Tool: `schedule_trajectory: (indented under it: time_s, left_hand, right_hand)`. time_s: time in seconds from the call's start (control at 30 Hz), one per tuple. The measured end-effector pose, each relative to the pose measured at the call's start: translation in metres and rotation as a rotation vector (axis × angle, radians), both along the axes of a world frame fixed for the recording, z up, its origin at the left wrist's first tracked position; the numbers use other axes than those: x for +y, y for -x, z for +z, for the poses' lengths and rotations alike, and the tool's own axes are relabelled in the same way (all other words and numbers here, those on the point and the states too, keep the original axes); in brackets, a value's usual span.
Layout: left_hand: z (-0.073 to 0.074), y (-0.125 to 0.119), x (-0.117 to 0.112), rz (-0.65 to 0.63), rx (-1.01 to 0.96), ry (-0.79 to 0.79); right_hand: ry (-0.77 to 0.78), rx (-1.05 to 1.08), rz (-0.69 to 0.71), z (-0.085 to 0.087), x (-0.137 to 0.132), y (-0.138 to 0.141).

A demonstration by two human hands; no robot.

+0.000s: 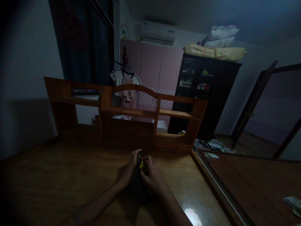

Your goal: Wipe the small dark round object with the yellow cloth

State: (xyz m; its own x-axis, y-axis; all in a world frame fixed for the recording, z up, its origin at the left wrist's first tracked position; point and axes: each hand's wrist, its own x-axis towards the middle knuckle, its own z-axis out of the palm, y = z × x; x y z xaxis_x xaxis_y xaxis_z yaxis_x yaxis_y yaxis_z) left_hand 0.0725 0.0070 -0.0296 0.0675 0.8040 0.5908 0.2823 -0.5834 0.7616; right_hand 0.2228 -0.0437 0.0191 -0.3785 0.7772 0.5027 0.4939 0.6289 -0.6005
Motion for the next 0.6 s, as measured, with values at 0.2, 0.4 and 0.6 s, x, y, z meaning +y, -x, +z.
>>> schedule_trajectory:
  time_s: [0.2, 0.4, 0.6]
  left_hand:
    - [0.003, 0.0, -0.001, -0.038, 0.004, -0.01]
    - [0.005, -0.004, -0.004, -0.05, 0.012, -0.058]
    - [0.008, -0.009, -0.007, 0.008, -0.073, -0.035]
  right_hand:
    - [-0.118, -0.164, 0.034, 0.002, 0.002, -0.004]
    - [0.103, 0.158, 0.118, -0.006, 0.0, -0.001]
    - [0.322, 0.445, 0.257, -0.004, 0.0, 0.006]
